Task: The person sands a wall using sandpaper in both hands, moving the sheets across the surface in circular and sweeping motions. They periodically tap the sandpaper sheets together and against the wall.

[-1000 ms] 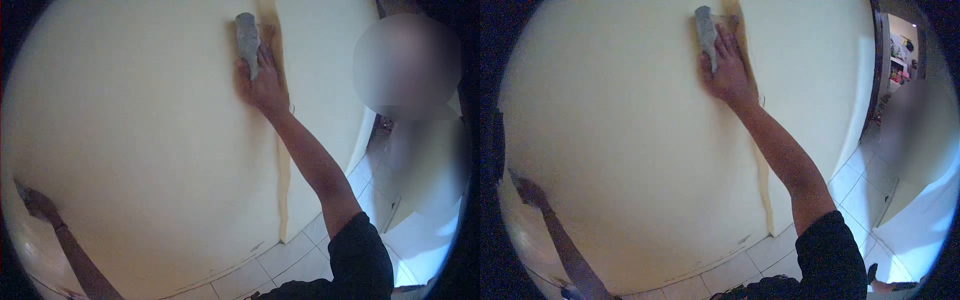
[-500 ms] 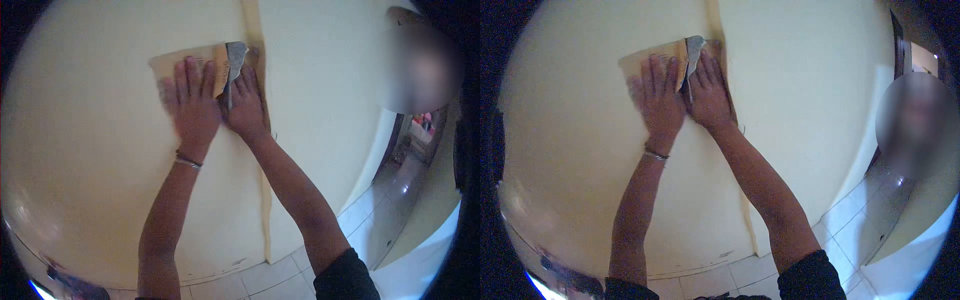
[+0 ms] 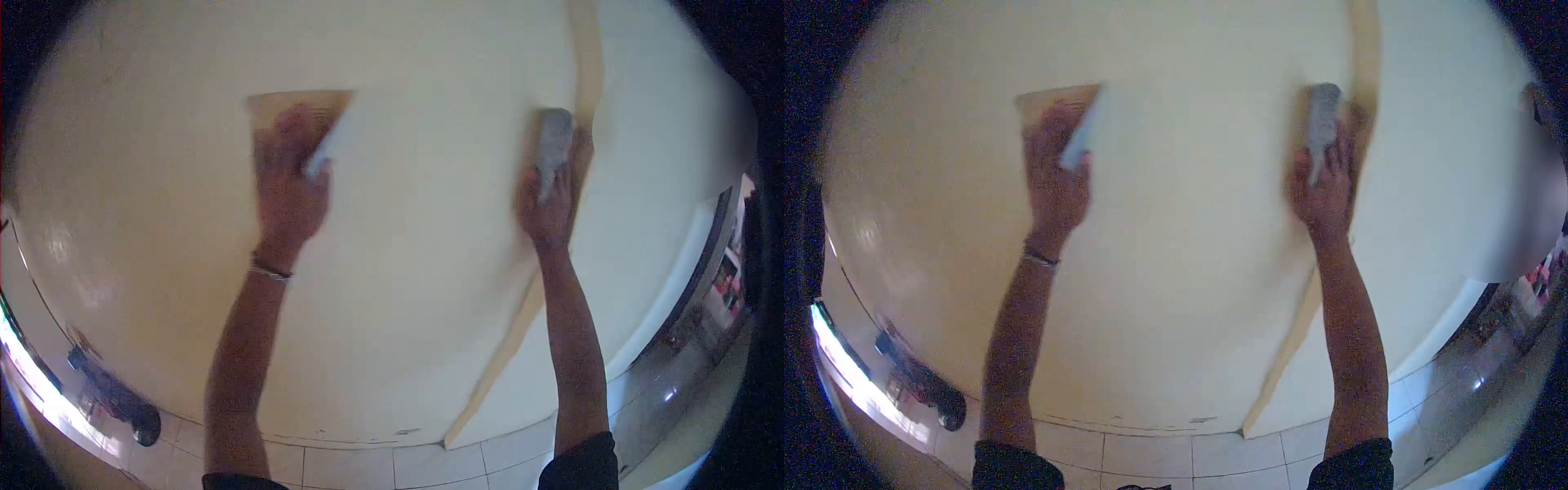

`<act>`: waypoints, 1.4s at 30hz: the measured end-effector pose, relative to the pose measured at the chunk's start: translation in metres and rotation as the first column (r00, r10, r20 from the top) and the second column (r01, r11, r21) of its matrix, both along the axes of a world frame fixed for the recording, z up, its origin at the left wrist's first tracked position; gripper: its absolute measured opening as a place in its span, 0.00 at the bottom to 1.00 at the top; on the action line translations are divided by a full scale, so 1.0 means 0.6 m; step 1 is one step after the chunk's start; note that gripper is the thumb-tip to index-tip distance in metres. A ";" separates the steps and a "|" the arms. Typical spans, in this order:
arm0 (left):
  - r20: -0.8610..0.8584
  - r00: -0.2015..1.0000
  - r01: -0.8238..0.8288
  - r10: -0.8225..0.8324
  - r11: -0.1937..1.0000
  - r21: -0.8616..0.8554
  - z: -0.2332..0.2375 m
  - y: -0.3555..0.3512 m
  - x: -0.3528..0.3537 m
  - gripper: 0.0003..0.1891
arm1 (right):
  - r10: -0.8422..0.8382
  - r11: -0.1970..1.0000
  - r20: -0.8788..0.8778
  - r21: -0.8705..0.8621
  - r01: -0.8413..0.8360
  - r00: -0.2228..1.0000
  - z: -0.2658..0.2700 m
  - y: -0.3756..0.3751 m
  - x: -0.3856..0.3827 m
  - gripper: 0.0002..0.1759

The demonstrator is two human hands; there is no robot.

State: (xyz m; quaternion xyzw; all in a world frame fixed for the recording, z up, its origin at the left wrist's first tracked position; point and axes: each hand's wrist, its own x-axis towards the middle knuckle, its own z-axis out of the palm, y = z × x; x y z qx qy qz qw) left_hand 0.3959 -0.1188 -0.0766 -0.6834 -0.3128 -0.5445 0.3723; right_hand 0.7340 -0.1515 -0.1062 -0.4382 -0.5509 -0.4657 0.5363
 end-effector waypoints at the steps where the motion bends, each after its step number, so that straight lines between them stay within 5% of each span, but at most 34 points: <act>1: 0.018 0.999 -0.031 0.031 0.999 0.018 0.042 -0.022 -0.051 0.29 | -0.104 0.995 0.007 -0.005 0.104 0.995 0.031 -0.036 0.005 0.26; 2: 0.051 0.997 -0.061 0.059 0.998 0.029 0.030 -0.002 -0.122 0.29 | -0.016 0.994 -0.116 -0.107 0.003 0.993 0.016 -0.027 0.000 0.28; 4: 0.159 0.957 0.226 -0.243 0.967 0.114 0.030 0.003 -0.256 0.27 | -0.091 0.992 -0.210 -0.104 0.070 0.973 0.003 -0.001 0.031 0.35; 6: 0.415 0.830 0.346 -0.373 0.927 0.141 0.006 0.021 -0.383 0.26 | -0.049 0.993 -0.210 -0.113 0.026 0.977 0.017 -0.021 0.014 0.34; 7: 0.419 0.829 0.341 -0.371 0.929 0.147 -0.007 0.038 -0.443 0.26 | -0.152 0.988 -0.125 -0.034 0.149 0.980 0.023 -0.013 0.011 0.34; 8: 0.565 0.746 0.325 -0.353 0.933 0.154 -0.033 0.060 -0.486 0.26 | -0.141 0.990 0.035 -0.020 0.142 0.989 0.045 -0.042 -0.021 0.35; 10: 0.710 0.625 0.301 -0.323 0.940 0.162 -0.060 0.074 -0.552 0.26 | -0.294 0.956 -0.021 0.008 0.294 0.956 0.063 -0.042 -0.055 0.33; 12: 0.666 0.732 0.088 -0.142 0.990 0.114 -0.076 0.089 -0.572 0.25 | -0.334 0.941 -0.072 0.038 0.337 0.940 0.057 0.000 -0.001 0.33; 13: 0.579 0.806 -0.115 0.123 0.992 -0.052 -0.087 0.118 -0.602 0.26 | -0.218 0.965 -0.145 0.114 0.236 0.965 0.060 0.029 0.013 0.34; 14: 0.589 0.798 -0.107 0.128 0.992 -0.071 -0.092 0.099 -0.597 0.26 | -0.227 0.965 -0.126 0.101 0.240 0.966 0.071 0.034 -0.035 0.34; 16: 0.434 0.894 -0.196 0.111 0.969 0.154 -0.063 0.042 -0.544 0.27 | 0.215 0.966 -0.311 0.206 -0.155 0.926 0.077 0.044 -0.197 0.34; 19: 0.425 0.895 -0.222 0.138 0.962 0.156 -0.061 0.038 -0.556 0.26 | 0.181 0.961 -0.224 0.245 -0.125 0.958 0.084 0.057 -0.457 0.33; 22: 0.397 0.913 -0.190 0.095 0.960 0.207 -0.059 0.036 -0.549 0.27 | 0.016 0.996 0.091 0.090 -0.024 0.996 0.064 0.071 -0.681 0.39; 24: 0.388 0.922 -0.087 -0.004 0.972 0.217 -0.060 0.040 -0.574 0.26 | 0.223 0.972 0.187 -0.115 -0.204 0.957 0.033 0.074 -0.819 0.37; 25: 0.383 0.919 0.003 -0.092 0.974 0.225 -0.056 0.042 -0.572 0.26 | 0.505 0.853 0.205 -0.266 -0.449 0.838 0.018 0.081 -0.865 0.36; 27: 0.364 0.918 0.081 -0.157 0.973 0.216 -0.046 0.042 -0.566 0.27 | 0.544 0.839 0.323 -0.203 -0.504 0.774 -0.017 0.070 -0.930 0.37; 35: 0.382 0.847 0.322 -0.370 0.928 0.185 0.008 -0.024 -0.503 0.31 | 0.436 0.900 0.330 -0.167 -0.403 0.837 0.030 0.030 -0.792 0.38; 42: 0.224 0.973 -0.129 0.057 0.938 0.322 -0.005 0.033 -0.552 0.29 | 0.092 0.995 0.106 0.022 -0.095 0.990 0.063 0.020 -0.464 0.34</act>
